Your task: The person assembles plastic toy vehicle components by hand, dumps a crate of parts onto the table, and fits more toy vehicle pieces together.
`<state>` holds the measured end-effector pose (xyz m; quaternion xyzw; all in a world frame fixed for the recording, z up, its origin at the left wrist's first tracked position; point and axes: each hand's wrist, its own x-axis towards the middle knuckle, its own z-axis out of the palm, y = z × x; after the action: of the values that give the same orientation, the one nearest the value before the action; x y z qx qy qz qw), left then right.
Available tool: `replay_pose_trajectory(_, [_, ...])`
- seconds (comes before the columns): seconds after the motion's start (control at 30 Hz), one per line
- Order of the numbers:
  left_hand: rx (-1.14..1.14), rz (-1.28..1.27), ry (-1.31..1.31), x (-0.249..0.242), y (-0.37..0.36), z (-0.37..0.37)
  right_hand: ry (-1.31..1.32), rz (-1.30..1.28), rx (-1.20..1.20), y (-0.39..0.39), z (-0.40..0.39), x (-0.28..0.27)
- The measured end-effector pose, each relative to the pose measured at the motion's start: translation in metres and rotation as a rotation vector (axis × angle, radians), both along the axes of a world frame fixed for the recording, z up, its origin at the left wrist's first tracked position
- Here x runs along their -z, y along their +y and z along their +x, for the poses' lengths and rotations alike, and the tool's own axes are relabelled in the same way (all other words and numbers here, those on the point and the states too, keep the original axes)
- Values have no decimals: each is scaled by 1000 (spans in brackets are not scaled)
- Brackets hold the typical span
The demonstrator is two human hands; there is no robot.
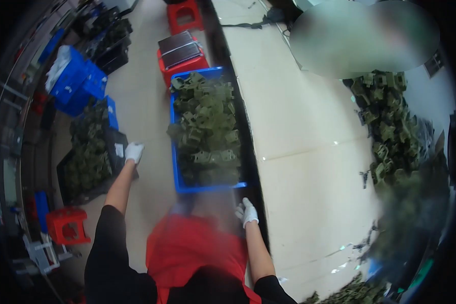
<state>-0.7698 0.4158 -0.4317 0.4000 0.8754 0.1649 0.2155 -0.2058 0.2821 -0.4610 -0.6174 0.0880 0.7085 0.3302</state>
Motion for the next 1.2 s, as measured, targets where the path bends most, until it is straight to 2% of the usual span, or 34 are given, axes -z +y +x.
replay_pose_trajectory(0.07, [306, 83, 310, 15, 78, -7, -146, -16, -26, 25, -6, 44])
replay_pose_trajectory(0.1, [435, 296, 444, 62, 109, -32, -173, 26, 15, 35, -19, 41])
replay_pose_trajectory(0.13, [222, 63, 248, 24, 138, 9, -199, 71, 55, 53, -34, 35])
replay_pose_trajectory(0.17, [359, -121, 293, 61, 174, -15, -264, 49, 0, 65, -40, 46])
replay_pose_trajectory(0.2, [246, -130, 44, 51, 185, 5, -329, 26, -56, 74, -44, 57])
replay_pose_trajectory(0.23, [123, -136, -203, 37, 196, 32, -432, -22, -35, 87, -55, 38])
replay_pose_trajectory(0.27, [59, -136, -423, 58, 207, 31, -538, -68, -17, 97, -63, 19])
replay_pose_trajectory(0.3, [-13, -134, -643, 79, 212, 31, -482, -17, 94, 95, -63, 38])
replay_pose_trajectory(0.33, [-12, -155, -648, 83, 208, 44, -439, -70, 214, 102, -67, 22])
replay_pose_trajectory(0.4, [69, -57, -602, 65, 202, 84, -584, -21, 120, 102, -64, 41])
replay_pose_trajectory(0.43, [118, -123, -508, 67, 203, 86, -590, -32, 125, 98, -60, 54])
replay_pose_trajectory(0.47, [123, -133, -513, 93, 208, 75, -529, 9, 140, 94, -55, 70])
replay_pose_trajectory(0.53, [215, -6, -292, 156, 217, 40, -467, 41, 155, 82, -46, 89])
replay_pose_trajectory(0.6, [338, 25, -389, 146, 197, 41, -535, 153, 112, 73, -42, 93])
replay_pose_trajectory(0.63, [363, 120, -341, 172, 180, 29, -522, 87, 99, 71, -42, 75])
replay_pose_trajectory(0.67, [308, 98, -271, 154, 149, 45, -567, 86, 90, 55, -29, 89])
replay_pose_trajectory(0.7, [221, 118, -400, 124, 115, 68, -643, 53, 56, 45, -24, 85])
replay_pose_trajectory(0.73, [109, 42, -469, 116, 86, 72, -661, -40, 141, 48, -28, 52])
replay_pose_trajectory(0.77, [-27, -23, -761, 117, 53, 66, -647, -5, 173, 39, -23, 38])
replay_pose_trajectory(0.8, [-87, -17, -834, 117, 26, 65, -636, 29, 205, 31, -17, 32])
replay_pose_trajectory(0.83, [-239, -35, -984, 102, 9, 73, -641, 24, 209, 27, -16, 31])
replay_pose_trajectory(0.87, [-339, 46, -1136, 121, -1, 64, -666, 26, 227, 25, -15, 32])
replay_pose_trajectory(0.93, [-441, 101, -1221, 143, -17, 63, -714, 25, 253, 17, -14, 35])
replay_pose_trajectory(0.97, [-442, 102, -1219, 136, -20, 67, -732, 28, 267, 15, -16, 38])
replay_pose_trajectory(1.03, [-489, 98, -885, 111, -25, 83, -764, 32, 295, 10, -20, 39])
replay_pose_trajectory(1.1, [-436, 160, -958, 139, -45, 45, -784, 52, 324, 13, -26, 35])
replay_pose_trajectory(1.13, [-394, 214, -1029, 148, -54, 34, -683, 6, 362, 16, -28, 29])
replay_pose_trajectory(1.2, [-367, 304, -972, 84, -55, 54, -576, -45, 391, 13, -31, 23])
